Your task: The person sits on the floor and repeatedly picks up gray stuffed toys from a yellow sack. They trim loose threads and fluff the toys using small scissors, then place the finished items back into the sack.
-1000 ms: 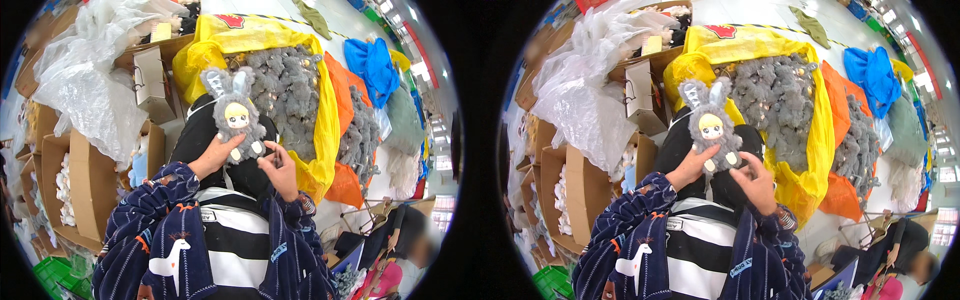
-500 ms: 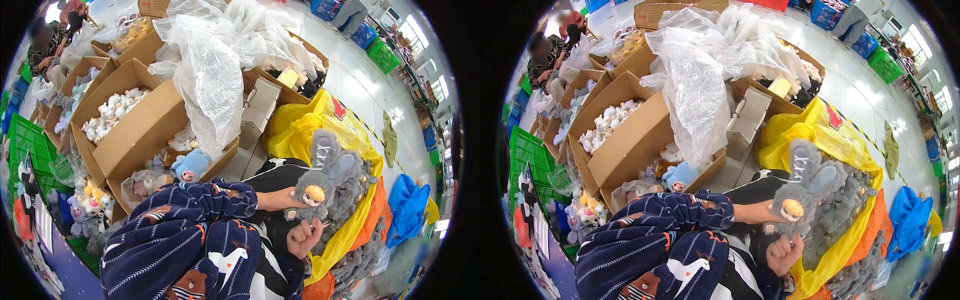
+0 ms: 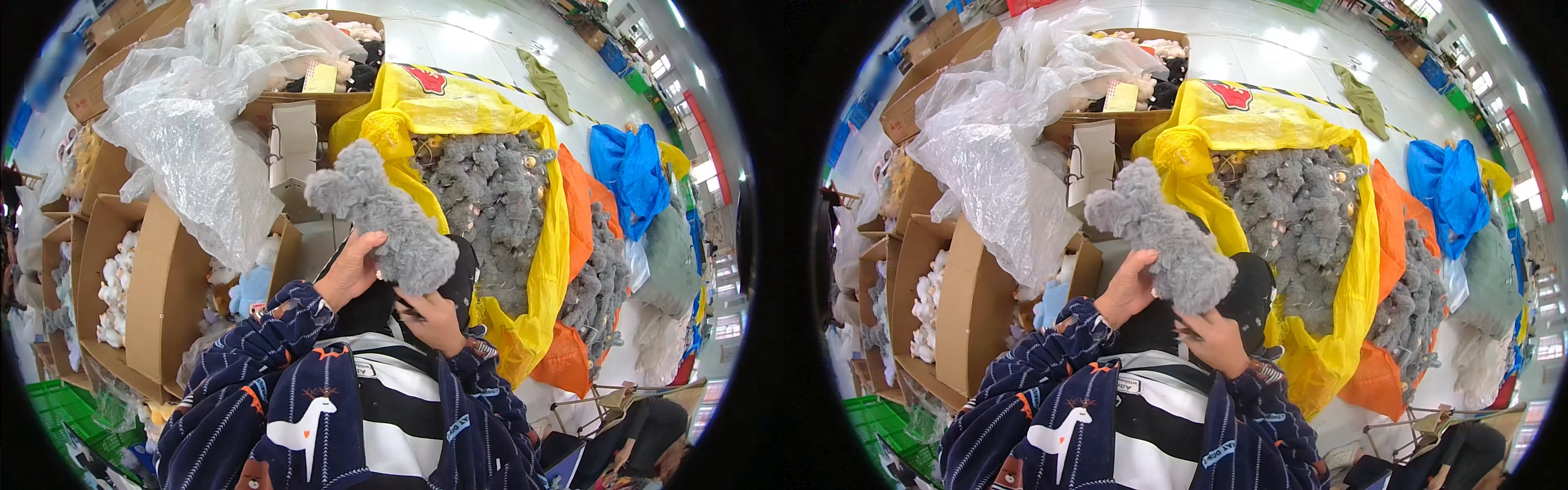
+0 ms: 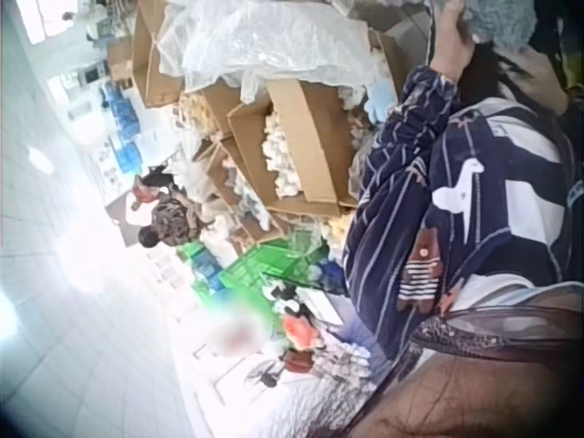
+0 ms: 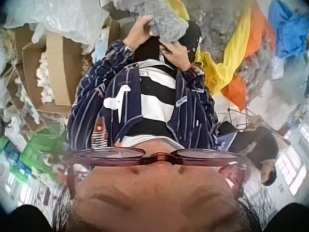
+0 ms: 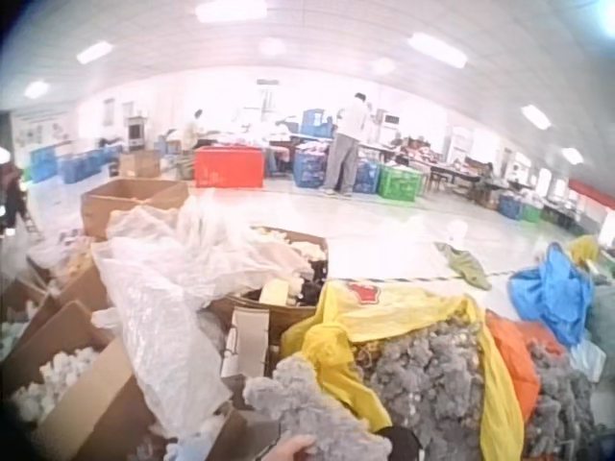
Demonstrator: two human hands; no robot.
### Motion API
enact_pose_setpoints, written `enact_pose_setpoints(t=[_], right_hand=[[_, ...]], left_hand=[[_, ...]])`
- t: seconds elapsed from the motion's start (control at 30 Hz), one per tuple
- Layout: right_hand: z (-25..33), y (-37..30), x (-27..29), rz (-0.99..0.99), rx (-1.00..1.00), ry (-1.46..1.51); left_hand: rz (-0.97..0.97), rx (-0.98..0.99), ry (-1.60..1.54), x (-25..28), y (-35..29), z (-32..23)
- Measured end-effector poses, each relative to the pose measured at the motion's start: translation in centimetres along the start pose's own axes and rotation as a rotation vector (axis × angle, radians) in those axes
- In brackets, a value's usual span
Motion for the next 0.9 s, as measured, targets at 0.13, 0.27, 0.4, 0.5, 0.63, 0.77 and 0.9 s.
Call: enact_pose_setpoints(t=[0.13, 0.27, 0.4, 0.5, 0.63, 0.77, 0.9], right_hand=[[-6.4, -3.7, 1.6, -0.377, -0.624, 0.661], [-4.7, -1.3, -0.4, -0.164, -0.718, 0.832], [-4.8, -1.4, -0.9, -0.211, -0.539, 0.638], [-4.5, -1.5, -0.5, -0.228, -0.412, 0.504], [-5.7, -2.3, -1.4, -0.178, -0.508, 0.517], [-6.7, -2.9, -1.8, -0.18, -0.59, 0.601], [-6.4, -2.9, -2.4, -0.128, -0.638, 0.688]], left_hand=[[0.05, 0.024, 0.141, -0.3, -0.5, -0.6], [0.009, -0.028, 0.323, -1.9, -1.2, -1.1], [-0.045, -0.107, 0.4, -0.2, -0.5, -1.4], [-0.135, -0.078, 0.362, 1.0, -0.6, -1.6], [-0.194, -0.073, 0.349, 1.3, -0.8, -1.8], [-0.204, -0.011, 0.255, 1.4, -0.3, -1.2], [-0.194, 0.057, 0.139, 1.2, -0.8, -1.2]])
Point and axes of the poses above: each hand's wrist, its own y-axis towards the middle knuckle, its own x-axis out of the back of the hand, z = x × y, the point moved 10 cm from there along y, towards the middle knuckle, and after that the axes turned 1 degree about z, right-handed, at the moved point
